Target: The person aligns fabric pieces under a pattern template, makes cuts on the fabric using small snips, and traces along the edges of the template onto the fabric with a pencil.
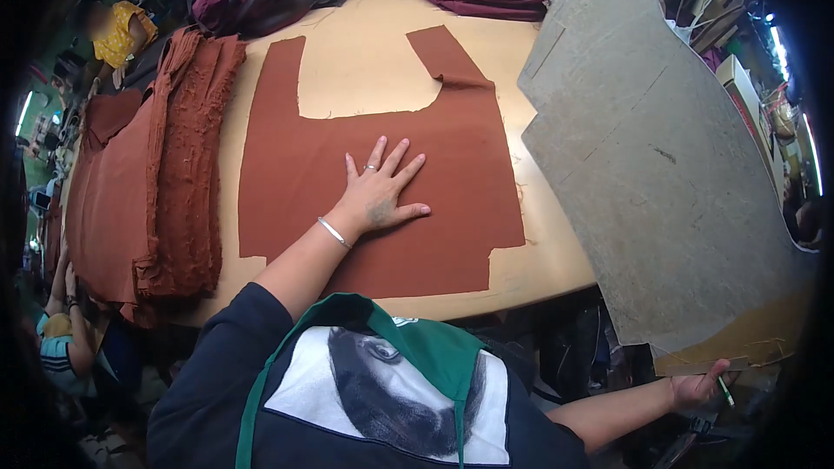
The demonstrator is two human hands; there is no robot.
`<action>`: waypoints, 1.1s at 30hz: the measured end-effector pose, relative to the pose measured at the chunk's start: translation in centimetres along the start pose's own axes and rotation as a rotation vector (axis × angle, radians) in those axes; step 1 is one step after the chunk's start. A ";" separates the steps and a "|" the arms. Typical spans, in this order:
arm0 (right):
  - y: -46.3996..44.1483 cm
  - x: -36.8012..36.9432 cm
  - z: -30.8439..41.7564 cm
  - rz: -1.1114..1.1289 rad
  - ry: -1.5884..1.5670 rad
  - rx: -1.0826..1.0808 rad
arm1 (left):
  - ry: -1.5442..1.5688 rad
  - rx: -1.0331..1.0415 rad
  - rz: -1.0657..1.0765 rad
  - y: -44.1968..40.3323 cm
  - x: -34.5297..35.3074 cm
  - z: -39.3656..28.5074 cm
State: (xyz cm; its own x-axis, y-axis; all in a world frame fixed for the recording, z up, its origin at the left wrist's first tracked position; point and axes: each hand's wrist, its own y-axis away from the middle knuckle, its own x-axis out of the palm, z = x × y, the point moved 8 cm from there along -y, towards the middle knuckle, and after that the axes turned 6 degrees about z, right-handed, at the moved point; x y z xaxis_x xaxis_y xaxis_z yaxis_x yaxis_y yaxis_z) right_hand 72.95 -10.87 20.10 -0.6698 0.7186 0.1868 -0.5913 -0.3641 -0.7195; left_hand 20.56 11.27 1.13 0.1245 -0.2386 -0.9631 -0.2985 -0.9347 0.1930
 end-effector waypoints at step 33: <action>0.5 -1.6 0.1 -0.053 0.050 -0.036 | 0.034 0.072 0.018 -1.5 0.6 -3.6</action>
State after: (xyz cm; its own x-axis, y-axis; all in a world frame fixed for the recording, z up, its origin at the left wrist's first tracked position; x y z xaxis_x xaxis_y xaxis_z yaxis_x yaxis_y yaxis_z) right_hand 73.62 -12.27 19.51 -0.6141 0.7653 0.1929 -0.6087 -0.3038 -0.7329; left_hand 24.48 11.57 0.99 0.1506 -0.2648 -0.9525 -0.3676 -0.9094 0.1947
